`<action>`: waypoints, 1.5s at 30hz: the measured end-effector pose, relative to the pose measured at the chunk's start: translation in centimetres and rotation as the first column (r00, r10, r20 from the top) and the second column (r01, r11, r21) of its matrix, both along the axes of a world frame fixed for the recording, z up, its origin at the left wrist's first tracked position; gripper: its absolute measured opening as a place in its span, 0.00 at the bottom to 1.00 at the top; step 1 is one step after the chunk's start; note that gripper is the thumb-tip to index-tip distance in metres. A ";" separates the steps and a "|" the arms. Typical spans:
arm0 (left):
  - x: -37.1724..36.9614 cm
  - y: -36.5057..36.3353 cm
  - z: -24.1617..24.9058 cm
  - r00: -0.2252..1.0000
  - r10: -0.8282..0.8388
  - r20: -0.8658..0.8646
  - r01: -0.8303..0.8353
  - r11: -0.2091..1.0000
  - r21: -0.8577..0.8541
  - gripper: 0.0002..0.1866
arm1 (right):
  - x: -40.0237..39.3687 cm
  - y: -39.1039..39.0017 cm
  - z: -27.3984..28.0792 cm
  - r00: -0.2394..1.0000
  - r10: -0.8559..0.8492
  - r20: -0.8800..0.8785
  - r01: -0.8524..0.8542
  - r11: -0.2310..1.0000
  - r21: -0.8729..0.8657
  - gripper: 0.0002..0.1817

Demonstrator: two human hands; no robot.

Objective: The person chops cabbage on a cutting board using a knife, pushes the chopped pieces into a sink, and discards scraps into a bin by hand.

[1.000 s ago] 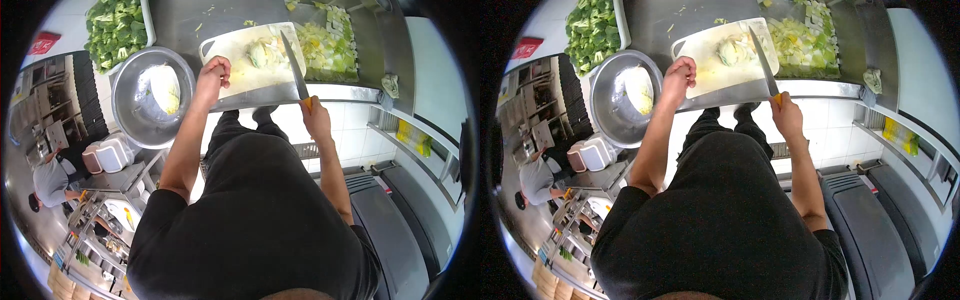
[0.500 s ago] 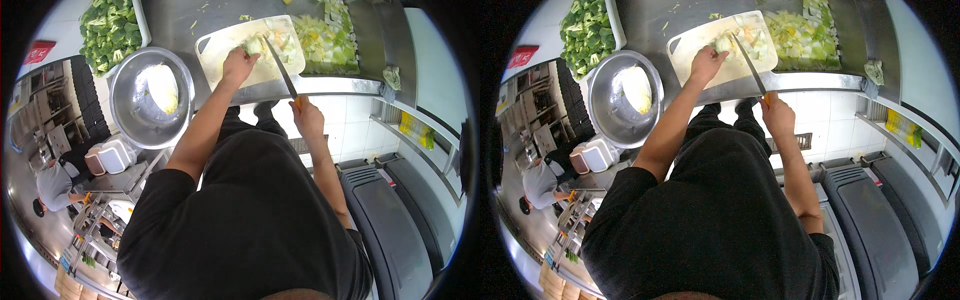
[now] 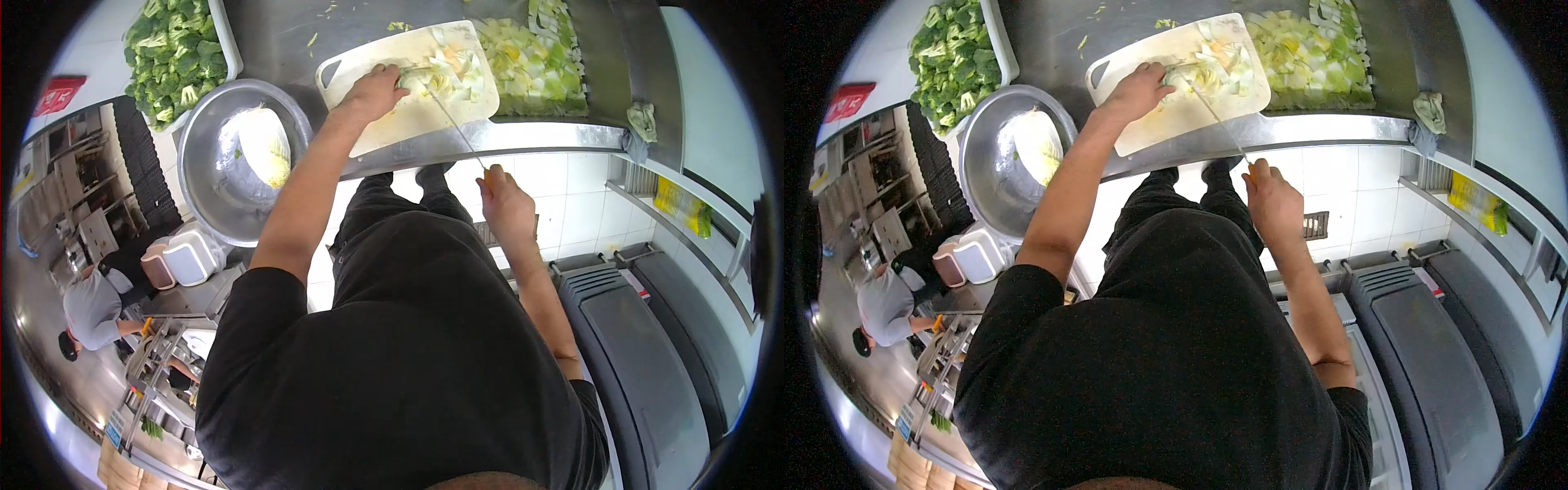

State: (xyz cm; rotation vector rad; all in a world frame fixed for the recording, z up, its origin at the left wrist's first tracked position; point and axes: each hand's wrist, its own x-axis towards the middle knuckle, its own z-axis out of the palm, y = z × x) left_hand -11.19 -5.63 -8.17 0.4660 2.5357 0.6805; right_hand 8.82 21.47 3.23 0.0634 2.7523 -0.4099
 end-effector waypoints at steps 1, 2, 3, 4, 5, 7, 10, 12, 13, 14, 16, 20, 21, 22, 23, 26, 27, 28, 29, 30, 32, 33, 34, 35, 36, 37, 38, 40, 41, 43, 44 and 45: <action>0.2 0.2 0.4 1.000 0.017 0.009 -0.017 1.000 -0.014 0.21 | 0.1 -0.3 0.1 1.000 0.018 0.009 -0.018 1.000 0.010 0.14; 0.5 0.4 0.7 0.999 0.036 0.018 -0.035 0.999 -0.029 0.22 | 0.2 -0.5 0.1 1.000 0.015 0.016 -0.016 1.000 0.023 0.14; 0.7 0.5 1.1 0.998 0.055 0.027 -0.054 0.998 -0.045 0.22 | 0.2 -0.7 0.0 1.000 0.013 0.023 -0.014 0.999 0.035 0.14; 0.7 0.7 1.3 0.998 0.058 0.031 -0.056 0.997 -0.048 0.22 | 0.3 -0.8 0.0 0.999 0.012 0.030 -0.013 0.999 0.049 0.14; 0.7 0.8 1.5 0.997 0.061 0.037 -0.059 0.997 -0.051 0.23 | 0.3 -0.8 0.0 0.999 0.014 0.035 -0.015 0.999 0.039 0.14; 0.7 0.9 1.3 0.997 0.056 0.045 -0.054 0.997 -0.047 0.23 | 0.1 -0.9 0.1 0.999 0.017 0.040 -0.018 1.000 0.020 0.14; 0.6 0.8 1.0 0.998 0.040 0.057 -0.038 0.999 -0.033 0.24 | 0.0 -1.2 0.3 0.995 -0.006 0.102 0.004 1.000 0.018 0.14; 0.5 0.8 1.0 0.997 0.031 0.067 -0.028 0.999 -0.035 0.24 | -0.3 -1.4 0.5 0.983 -0.019 0.182 0.017 1.000 0.010 0.14; 0.5 0.8 0.9 0.997 0.025 0.074 -0.023 0.999 -0.035 0.24 | -0.4 -1.5 0.5 0.975 -0.026 0.223 0.026 1.000 0.007 0.14; 0.4 0.8 0.9 0.997 0.018 0.081 -0.016 0.999 -0.035 0.24 | -0.5 -1.7 0.3 0.970 -0.033 0.242 0.031 0.999 0.009 0.15; 0.1 0.8 0.9 0.996 -0.001 0.092 0.004 0.999 -0.036 0.23 | -0.6 -2.1 -0.5 0.959 -0.043 0.281 0.042 0.999 0.012 0.17; -0.2 0.6 0.4 0.995 -0.029 0.100 0.032 0.999 -0.023 0.24 | -1.3 -2.9 -2.3 0.939 -0.054 0.340 0.047 0.998 0.028 0.20; -0.2 0.6 0.4 0.995 -0.030 0.098 0.032 0.999 -0.016 0.25 | -1.3 -2.9 -2.6 0.941 -0.057 0.333 0.052 0.998 0.025 0.20; -0.2 0.5 0.4 0.995 -0.030 0.096 0.031 0.999 -0.017 0.25 | -1.4 -3.0 -2.9 0.944 -0.061 0.325 0.057 0.998 0.021 0.21; -0.2 0.5 0.4 0.995 -0.030 0.094 0.032 0.999 -0.017 0.25 | -1.5 -3.1 -3.3 0.943 -0.062 0.326 0.056 0.998 0.028 0.20; -0.2 0.6 0.2 0.993 -0.025 0.118 0.026 1.000 -0.011 0.26 | -2.4 -3.5 -4.4 0.944 -0.068 0.324 0.059 0.998 0.036 0.19; -0.3 0.6 -0.1 0.991 -0.022 0.129 0.024 1.000 -0.010 0.27 | -2.7 -3.8 -5.0 0.945 -0.069 0.320 0.064 0.998 0.027 0.19; -0.2 0.5 -0.5 0.993 -0.017 0.117 0.018 1.000 -0.008 0.28 | -2.9 -3.9 -5.6 0.946 -0.072 0.316 0.069 0.997 0.019 0.20; -0.1 0.5 -0.8 0.995 -0.010 0.101 0.011 1.000 -0.006 0.28 | -3.0 -4.0 -6.3 0.946 -0.082 0.314 0.080 0.997 0.017 0.20; -0.2 0.6 -0.4 0.997 -0.003 0.083 0.003 1.000 -0.003 0.29 | -3.2 -4.1 -7.1 0.947 -0.090 0.309 0.090 0.996 0.016 0.20; -0.2 0.8 0.2 0.997 0.027 0.070 -0.025 0.999 -0.033 0.32 | -3.0 -3.9 -8.4 0.951 -0.098 0.293 0.104 0.995 -0.003 0.22; -0.2 1.2 0.5 0.997 0.036 0.065 -0.033 0.998 -0.046 0.33 | -3.0 -3.7 -8.5 0.955 -0.102 0.280 0.111 0.994 -0.017 0.23; -0.3 1.4 0.4 0.997 0.042 0.068 -0.039 0.998 -0.049 0.33 | -2.9 -3.4 -8.6 0.958 -0.106 0.267 0.118 0.993 -0.030 0.24; -0.3 1.4 0.3 0.996 0.048 0.073 -0.044 0.997 -0.055 0.33 | -2.9 -3.1 -8.7 0.953 -0.113 0.281 0.128 0.991 -0.033 0.23; -0.2 1.2 0.3 0.995 0.055 0.079 -0.050 0.997 -0.063 0.34 | -3.1 -3.0 -8.2 0.947 -0.121 0.297 0.138 0.990 -0.038 0.23; -0.1 1.1 0.4 0.994 0.080 0.073 -0.076 0.996 -0.055 0.33 | -3.4 -2.8 -7.9 0.943 -0.124 0.308 0.145 0.989 -0.044 0.22; 0.0 0.7 0.5 0.992 0.108 0.066 -0.105 0.993 -0.049 0.33 | -3.6 -2.6 -7.9 0.943 -0.125 0.310 0.143 0.989 -0.036 0.23; 0.1 0.0 0.6 0.985 0.152 0.086 -0.148 0.988 -0.053 0.33 | -3.3 -2.0 -7.7 0.938 -0.126 0.322 0.142 0.990 -0.026 0.24; -0.1 -0.3 0.7 0.980 0.169 0.109 -0.163 0.985 -0.062 0.33 | -3.0 -1.7 -7.6 0.941 -0.132 0.310 0.152 0.988 -0.041 0.24; 0.0 -0.8 0.2 0.974 0.204 0.102 -0.198 0.978 -0.068 0.34 | -2.5 -1.4 -7.0 0.947 -0.138 0.290 0.165 0.984 -0.072 0.24; 0.3 -0.9 -0.4 0.973 0.219 0.067 -0.215 0.975 -0.063 0.36 | -2.4 -1.3 -6.6 0.949 -0.138 0.283 0.167 0.982 -0.084 0.23; 0.3 -1.1 -0.8 0.972 0.233 0.031 -0.231 0.971 -0.056 0.37 | -2.3 -1.1 -5.9 0.951 -0.139 0.276 0.171 0.981 -0.096 0.23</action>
